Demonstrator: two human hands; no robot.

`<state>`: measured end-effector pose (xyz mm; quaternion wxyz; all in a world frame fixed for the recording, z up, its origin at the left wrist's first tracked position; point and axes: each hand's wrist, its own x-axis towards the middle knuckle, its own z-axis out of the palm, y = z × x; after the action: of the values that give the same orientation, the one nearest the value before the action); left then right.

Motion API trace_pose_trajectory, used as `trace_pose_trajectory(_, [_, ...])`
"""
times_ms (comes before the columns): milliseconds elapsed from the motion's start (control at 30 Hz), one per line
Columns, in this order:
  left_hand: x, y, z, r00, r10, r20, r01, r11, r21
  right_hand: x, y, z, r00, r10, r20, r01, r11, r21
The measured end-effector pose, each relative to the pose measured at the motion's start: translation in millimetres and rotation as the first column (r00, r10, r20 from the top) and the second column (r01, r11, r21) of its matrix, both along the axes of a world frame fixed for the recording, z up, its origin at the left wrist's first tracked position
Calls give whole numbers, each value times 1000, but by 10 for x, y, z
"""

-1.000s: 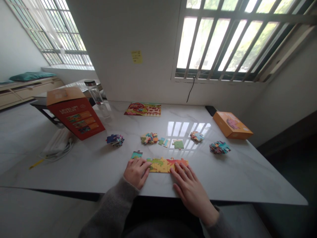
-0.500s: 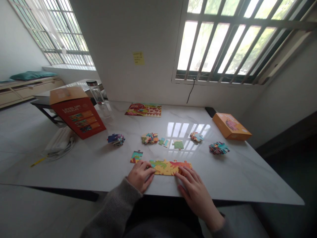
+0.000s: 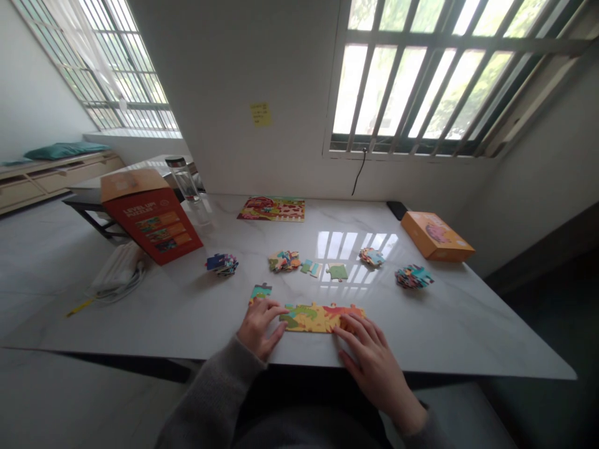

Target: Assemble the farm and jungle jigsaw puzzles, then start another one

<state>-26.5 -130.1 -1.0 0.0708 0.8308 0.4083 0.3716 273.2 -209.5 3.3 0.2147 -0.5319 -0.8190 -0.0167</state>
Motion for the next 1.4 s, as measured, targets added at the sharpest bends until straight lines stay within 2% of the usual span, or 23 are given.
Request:
trace_pose_trajectory(133, [-226, 169, 71, 988, 129, 85, -129, 992, -6, 15, 17, -28, 1000, -2, -26, 4, 999, 48])
trace_pose_trajectory(267, [-446, 324, 20, 984, 173, -35, -175, 984, -45, 26, 38, -55, 999, 9, -40, -7, 998, 60])
trace_pose_trajectory(367, [-525, 398, -34, 974, 176, -147, -192, 975, -110, 26, 45, -70, 999, 9, -50, -6, 998, 63])
trace_pose_trajectory(600, [-599, 523, -13, 975, 81, -206, -117, 978, -171, 38, 66, -83, 999, 12, -44, -11, 999, 37])
trace_pose_trajectory(867, [-552, 402, 117, 978, 21, -206, -61, 980, -188, 27, 64, -79, 998, 16, -59, -13, 999, 46])
trace_pose_trajectory(1033, [-554, 394, 119, 979, -6, -206, -32, 983, -179, 74, 98, -1, 994, 31, -107, -31, 1000, 3])
trace_pose_trajectory(1133, [-562, 412, 99, 978, -8, -208, -31, 983, -182, 160, 270, 128, 984, 52, -169, -61, 997, -47])
trace_pose_trajectory(1267, [-572, 425, 89, 977, -16, -211, -21, 985, -170, 327, 750, 293, 943, 125, -307, -171, 977, -127])
trace_pose_trajectory(1400, [-578, 436, 67, 978, -9, -207, -24, 987, -156, 471, 1330, 251, 928, 61, -369, -138, 973, -187])
